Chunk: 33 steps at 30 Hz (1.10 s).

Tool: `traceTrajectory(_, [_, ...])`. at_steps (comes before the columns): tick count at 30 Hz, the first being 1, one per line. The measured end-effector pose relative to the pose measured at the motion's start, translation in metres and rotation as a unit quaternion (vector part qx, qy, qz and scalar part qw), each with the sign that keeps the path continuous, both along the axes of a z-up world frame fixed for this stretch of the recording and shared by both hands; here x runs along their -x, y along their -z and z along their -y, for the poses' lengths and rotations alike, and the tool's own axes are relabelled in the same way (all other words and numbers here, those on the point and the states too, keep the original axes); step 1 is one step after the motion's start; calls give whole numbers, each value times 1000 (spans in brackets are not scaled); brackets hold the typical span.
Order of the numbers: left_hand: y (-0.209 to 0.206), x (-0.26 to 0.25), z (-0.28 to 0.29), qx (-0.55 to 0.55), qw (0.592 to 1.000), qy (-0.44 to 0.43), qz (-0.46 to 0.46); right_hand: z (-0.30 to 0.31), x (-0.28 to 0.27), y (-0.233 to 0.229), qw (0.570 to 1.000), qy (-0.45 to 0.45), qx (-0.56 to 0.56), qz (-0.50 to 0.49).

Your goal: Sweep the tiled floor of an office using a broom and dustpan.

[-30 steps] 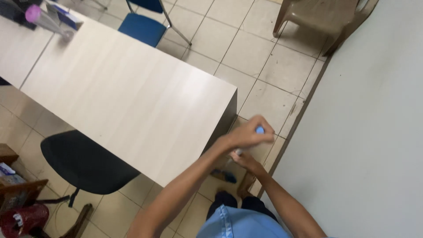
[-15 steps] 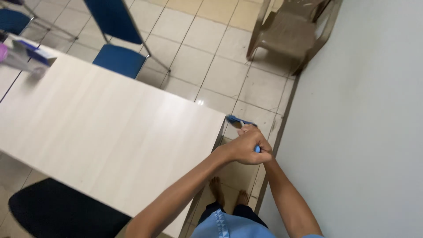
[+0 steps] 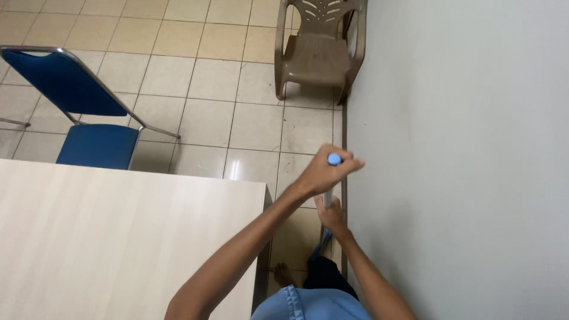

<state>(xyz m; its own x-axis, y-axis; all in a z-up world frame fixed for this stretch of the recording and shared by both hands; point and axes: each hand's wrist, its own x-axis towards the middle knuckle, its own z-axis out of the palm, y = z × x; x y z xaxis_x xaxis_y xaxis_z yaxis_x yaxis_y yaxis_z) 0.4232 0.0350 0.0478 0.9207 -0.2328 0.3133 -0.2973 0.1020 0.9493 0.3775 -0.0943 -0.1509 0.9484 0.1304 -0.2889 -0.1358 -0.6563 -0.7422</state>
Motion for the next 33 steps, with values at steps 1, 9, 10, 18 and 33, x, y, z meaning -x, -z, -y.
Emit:
traceTrajectory(1, [9, -3, 2, -37, 999, 31, -18, 5, 2, 17, 999, 29, -31, -21])
traceTrajectory(9, [8, -52, -5, -128, 982, 97, -101, 18, -119, 77, 949, -79, -102, 287])
traceTrajectory(10, [9, -61, -12, -128, 985, 79, -81, 11, -139, 86, 940, -93, -187, 269])
traceTrajectory(18, [27, -114, -41, -155, 987, -12, -30, -62, -246, 100, 816, -280, -358, 356])
traceTrajectory(33, [1, -225, -111, -24, 990, -135, -22, -74, -334, 60, 952, -188, -157, 182])
